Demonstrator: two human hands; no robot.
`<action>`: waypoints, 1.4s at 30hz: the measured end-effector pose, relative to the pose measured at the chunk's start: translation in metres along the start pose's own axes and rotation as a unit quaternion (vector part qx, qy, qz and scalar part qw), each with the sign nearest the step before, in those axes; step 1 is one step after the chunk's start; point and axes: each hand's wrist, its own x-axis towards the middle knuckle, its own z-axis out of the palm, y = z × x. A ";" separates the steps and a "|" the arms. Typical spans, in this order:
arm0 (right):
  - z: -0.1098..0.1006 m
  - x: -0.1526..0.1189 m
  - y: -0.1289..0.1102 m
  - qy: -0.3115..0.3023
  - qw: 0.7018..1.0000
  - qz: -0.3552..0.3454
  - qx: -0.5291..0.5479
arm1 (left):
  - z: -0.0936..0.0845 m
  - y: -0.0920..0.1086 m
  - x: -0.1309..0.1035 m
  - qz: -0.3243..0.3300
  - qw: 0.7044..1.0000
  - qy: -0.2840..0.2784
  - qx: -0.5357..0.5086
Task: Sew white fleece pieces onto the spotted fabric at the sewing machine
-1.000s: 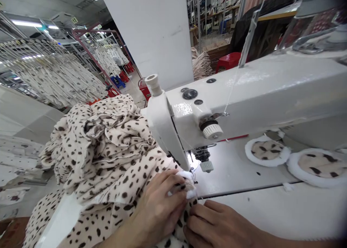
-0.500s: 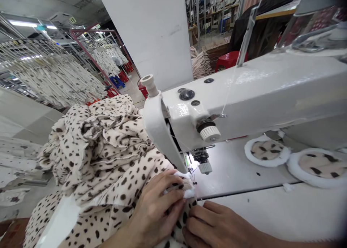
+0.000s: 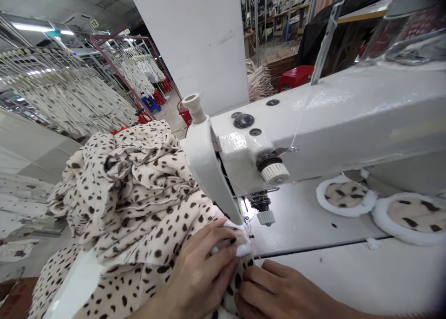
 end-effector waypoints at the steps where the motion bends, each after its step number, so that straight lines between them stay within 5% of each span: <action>1: 0.000 0.000 0.000 -0.003 1.000 0.000 0.001 | 0.001 0.000 0.000 -0.001 1.000 0.003 -0.002; 23: -0.004 0.008 0.000 -0.027 0.999 -0.015 0.023 | 0.006 0.000 0.003 0.010 1.000 -0.021 0.013; 28: -0.052 0.018 0.037 -0.034 0.993 0.029 -0.106 | 0.011 0.003 0.002 0.028 0.998 -0.037 0.043; 32: -0.084 0.013 0.087 -0.151 0.921 0.158 -0.323 | 0.013 0.004 -0.002 0.009 0.997 -0.072 0.039; 35: -0.086 0.010 0.105 -0.193 0.907 0.161 -0.339 | 0.014 0.005 -0.003 0.010 0.997 -0.070 0.039; 42: -0.078 0.017 0.100 -0.221 0.898 0.177 -0.338 | 0.013 0.003 -0.005 0.059 0.995 -0.039 0.072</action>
